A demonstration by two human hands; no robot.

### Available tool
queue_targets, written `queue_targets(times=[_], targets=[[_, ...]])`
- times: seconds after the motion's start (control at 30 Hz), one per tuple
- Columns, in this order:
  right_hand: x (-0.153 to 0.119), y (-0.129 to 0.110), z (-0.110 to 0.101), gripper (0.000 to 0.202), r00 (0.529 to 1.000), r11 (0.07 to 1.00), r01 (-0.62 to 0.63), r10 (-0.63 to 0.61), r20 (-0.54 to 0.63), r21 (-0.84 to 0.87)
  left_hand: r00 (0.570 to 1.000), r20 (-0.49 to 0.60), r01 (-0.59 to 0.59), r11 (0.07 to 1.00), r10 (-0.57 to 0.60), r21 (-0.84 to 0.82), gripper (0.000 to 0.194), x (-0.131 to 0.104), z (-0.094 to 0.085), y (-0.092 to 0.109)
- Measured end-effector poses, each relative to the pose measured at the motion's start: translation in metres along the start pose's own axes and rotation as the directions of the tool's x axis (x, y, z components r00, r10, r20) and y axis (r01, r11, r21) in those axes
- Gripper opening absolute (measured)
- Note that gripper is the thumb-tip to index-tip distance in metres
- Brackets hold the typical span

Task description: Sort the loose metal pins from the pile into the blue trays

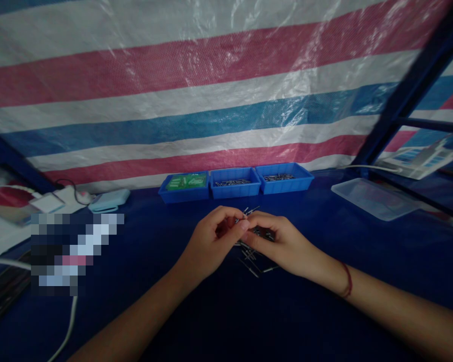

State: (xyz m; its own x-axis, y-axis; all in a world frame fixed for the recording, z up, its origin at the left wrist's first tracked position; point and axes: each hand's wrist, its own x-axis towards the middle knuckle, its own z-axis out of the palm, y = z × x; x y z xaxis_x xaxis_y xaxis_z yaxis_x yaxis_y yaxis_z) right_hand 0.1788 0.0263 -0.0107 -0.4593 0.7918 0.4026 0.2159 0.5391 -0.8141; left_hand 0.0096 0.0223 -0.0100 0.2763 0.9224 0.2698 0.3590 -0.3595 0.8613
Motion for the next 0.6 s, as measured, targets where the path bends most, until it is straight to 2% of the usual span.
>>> queue_targets(times=[0.6], targets=[[0.0009, 0.0063, 0.0007, 0.012, 0.999, 1.000, 0.005, -0.004, -0.034, 0.028, 1.000, -0.002, -0.018, 1.000, 0.018, 0.012, 0.016, 0.0014, 0.0009, 0.0024]])
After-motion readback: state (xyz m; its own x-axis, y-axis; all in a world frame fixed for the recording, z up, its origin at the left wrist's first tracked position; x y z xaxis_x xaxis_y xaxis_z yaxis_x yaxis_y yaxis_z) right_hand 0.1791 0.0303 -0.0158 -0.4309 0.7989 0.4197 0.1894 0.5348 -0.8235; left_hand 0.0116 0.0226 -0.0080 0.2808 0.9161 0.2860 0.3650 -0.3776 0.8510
